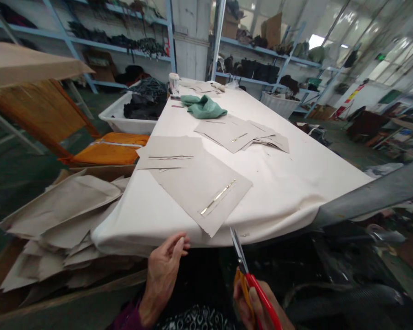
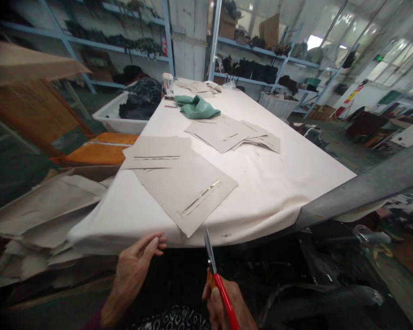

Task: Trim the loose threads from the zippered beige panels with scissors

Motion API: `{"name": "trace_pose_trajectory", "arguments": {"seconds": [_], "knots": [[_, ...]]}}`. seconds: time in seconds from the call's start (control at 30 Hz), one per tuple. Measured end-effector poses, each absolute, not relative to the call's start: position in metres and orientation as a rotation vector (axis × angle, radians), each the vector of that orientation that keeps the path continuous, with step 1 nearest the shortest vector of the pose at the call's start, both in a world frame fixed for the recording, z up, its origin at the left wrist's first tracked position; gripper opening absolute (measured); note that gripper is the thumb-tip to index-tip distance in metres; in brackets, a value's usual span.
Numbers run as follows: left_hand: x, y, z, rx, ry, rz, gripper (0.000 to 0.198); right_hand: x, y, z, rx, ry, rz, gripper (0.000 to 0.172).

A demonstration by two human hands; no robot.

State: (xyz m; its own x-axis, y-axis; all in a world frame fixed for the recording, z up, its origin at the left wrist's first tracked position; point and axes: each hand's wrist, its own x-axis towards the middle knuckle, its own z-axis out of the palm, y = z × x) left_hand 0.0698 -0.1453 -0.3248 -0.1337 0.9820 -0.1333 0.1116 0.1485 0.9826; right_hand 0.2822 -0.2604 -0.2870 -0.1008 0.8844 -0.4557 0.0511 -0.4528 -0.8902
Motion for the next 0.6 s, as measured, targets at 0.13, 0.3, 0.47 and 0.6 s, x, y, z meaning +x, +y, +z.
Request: {"name": "trace_pose_trajectory", "arguments": {"seconds": [0.13,0.3,0.47,0.6], "knots": [[0.099,-0.131,-0.304,0.531,1.049,0.955,0.039,0.290,-0.239,-0.291,-1.418,-1.137,1.720,0.055],[0.123,-0.124,-0.296,0.345,0.984,0.971,0.039,0.307,-0.221,-0.305,-1.263,-1.107,1.844,0.051],[0.132,-0.120,-0.291,0.332,0.982,1.081,0.030,0.314,-0.210,-0.302,-1.169,-0.995,1.964,0.051],[0.134,-0.100,-0.285,0.276,0.981,1.166,0.010,0.314,-0.203,-0.290,-1.093,-0.938,2.066,0.057]]}}
